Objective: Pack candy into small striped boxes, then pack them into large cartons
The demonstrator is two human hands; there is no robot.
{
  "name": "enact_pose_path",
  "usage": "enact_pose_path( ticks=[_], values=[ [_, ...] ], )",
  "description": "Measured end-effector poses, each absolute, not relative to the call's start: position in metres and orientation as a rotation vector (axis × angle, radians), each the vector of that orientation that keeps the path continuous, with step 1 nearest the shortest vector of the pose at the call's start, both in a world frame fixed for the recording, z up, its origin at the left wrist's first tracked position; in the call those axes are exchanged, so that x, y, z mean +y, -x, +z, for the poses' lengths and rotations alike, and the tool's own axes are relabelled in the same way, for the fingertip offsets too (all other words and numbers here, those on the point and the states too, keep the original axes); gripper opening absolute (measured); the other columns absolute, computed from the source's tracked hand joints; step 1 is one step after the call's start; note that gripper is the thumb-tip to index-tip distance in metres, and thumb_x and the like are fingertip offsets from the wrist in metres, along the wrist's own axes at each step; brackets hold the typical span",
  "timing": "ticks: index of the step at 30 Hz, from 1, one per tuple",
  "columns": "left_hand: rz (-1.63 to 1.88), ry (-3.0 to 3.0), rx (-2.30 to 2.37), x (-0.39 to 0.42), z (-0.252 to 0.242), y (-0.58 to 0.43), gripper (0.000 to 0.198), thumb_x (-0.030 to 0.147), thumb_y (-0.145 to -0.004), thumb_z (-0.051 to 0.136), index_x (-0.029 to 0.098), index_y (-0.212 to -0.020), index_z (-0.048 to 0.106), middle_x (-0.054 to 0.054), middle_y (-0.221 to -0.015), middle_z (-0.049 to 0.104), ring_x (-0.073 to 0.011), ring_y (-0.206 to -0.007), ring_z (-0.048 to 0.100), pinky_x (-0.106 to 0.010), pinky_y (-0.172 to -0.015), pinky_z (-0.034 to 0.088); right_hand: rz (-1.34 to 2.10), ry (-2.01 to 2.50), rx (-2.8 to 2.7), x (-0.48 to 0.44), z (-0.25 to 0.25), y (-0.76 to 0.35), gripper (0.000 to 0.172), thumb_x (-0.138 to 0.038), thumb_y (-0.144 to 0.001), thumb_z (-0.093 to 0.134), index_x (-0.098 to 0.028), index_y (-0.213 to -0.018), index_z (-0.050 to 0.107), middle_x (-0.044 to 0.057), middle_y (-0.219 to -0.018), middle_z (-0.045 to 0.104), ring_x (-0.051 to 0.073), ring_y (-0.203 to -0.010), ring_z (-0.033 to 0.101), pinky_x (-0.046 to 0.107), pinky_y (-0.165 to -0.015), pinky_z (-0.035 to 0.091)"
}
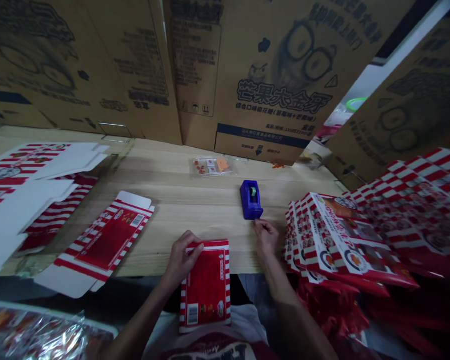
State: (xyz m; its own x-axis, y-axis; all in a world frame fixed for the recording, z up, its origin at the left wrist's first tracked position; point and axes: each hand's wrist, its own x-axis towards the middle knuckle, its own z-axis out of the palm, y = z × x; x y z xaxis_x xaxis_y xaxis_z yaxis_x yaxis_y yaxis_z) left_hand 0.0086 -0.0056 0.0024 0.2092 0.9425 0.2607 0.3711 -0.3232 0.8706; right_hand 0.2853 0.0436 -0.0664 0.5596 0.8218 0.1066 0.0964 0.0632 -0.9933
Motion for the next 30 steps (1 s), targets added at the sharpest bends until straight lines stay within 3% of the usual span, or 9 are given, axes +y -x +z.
enact_pose_path(
  ticks=[5, 7, 9, 13, 21, 25, 30],
  values=[
    [1.063, -1.783, 1.18, -0.005, 0.007, -0.013, 0.021, 0.026, -0.089, 0.05, 0.018, -0.072, 0.058, -0.002, -0.072, 0.055, -0.015, -0.07, 0.054, -0.027, -0.066, 0.041, 1.108, 1.292, -1.354, 0.04, -0.003, -0.274, 0.021, -0.036, -0.067, 0.073, -0.017, -0.062, 0.065, 0.001, -0.063, 0.061, 0.015, -0.062, 0.055, 0.027, -0.061, 0.044],
    [1.06, -1.777, 1.164, -0.004, 0.009, -0.016, 0.021, 0.025, -0.089, 0.05, 0.018, -0.071, 0.057, -0.002, -0.072, 0.055, -0.0149, -0.07, 0.054, -0.027, -0.066, 0.041, 1.36, 1.032, -1.989, 0.051, 0.03, -0.26, 0.016, -0.03, -0.077, 0.064, -0.017, -0.068, 0.067, 0.001, -0.071, 0.064, 0.015, -0.07, 0.057, 0.026, -0.067, 0.044],
    [1.063, -1.776, 1.157, -0.004, 0.009, -0.018, 0.02, 0.024, -0.088, 0.05, 0.018, -0.071, 0.057, -0.002, -0.072, 0.056, -0.0149, -0.07, 0.054, -0.027, -0.066, 0.041, 1.324, 0.833, -2.432, 0.065, 0.059, -0.24, 0.015, -0.02, -0.08, 0.059, -0.019, -0.067, 0.067, 0.0, -0.07, 0.063, 0.015, -0.072, 0.056, 0.026, -0.07, 0.042],
    [1.061, -1.773, 1.156, -0.004, 0.005, -0.02, 0.018, 0.024, -0.087, 0.051, 0.018, -0.071, 0.057, -0.002, -0.072, 0.056, -0.0153, -0.071, 0.054, -0.027, -0.067, 0.042, 0.993, 0.881, -2.926, 0.079, 0.091, -0.194, 0.02, -0.008, -0.071, 0.059, -0.02, -0.056, 0.064, -0.001, -0.057, 0.058, 0.016, -0.068, 0.052, 0.025, -0.061, 0.035],
    [1.073, -1.718, 1.124, -0.003, 0.003, -0.019, 0.015, 0.02, -0.084, 0.051, 0.018, -0.071, 0.058, -0.002, -0.075, 0.057, -0.016, -0.074, 0.056, -0.028, -0.07, 0.043, 0.699, 1.045, -3.125, 0.072, 0.096, -0.16, 0.02, -0.004, -0.067, 0.064, -0.02, -0.06, 0.071, 0.005, -0.059, 0.063, 0.02, -0.07, 0.056, 0.029, -0.063, 0.035],
    [1.052, -1.707, 1.144, -0.004, 0.006, -0.018, 0.015, 0.023, -0.085, 0.051, 0.018, -0.071, 0.057, -0.002, -0.075, 0.057, -0.0165, -0.075, 0.057, -0.028, -0.07, 0.043, 0.719, 1.054, -3.063, 0.073, 0.093, -0.162, 0.02, -0.004, -0.067, 0.065, -0.02, -0.056, 0.068, 0.004, -0.056, 0.062, 0.021, -0.075, 0.058, 0.028, -0.065, 0.036],
    [1.088, -1.774, 1.174, -0.004, 0.005, -0.018, 0.012, 0.026, -0.078, 0.064, 0.018, -0.073, 0.055, -0.001, -0.075, 0.058, -0.0168, -0.072, 0.057, -0.028, -0.068, 0.042, 0.758, 1.146, -3.042, 0.076, 0.09, -0.17, 0.01, -0.014, -0.069, 0.067, -0.019, -0.06, 0.07, 0.006, -0.064, 0.064, 0.02, -0.07, 0.058, 0.027, -0.06, 0.036]
  ],
)
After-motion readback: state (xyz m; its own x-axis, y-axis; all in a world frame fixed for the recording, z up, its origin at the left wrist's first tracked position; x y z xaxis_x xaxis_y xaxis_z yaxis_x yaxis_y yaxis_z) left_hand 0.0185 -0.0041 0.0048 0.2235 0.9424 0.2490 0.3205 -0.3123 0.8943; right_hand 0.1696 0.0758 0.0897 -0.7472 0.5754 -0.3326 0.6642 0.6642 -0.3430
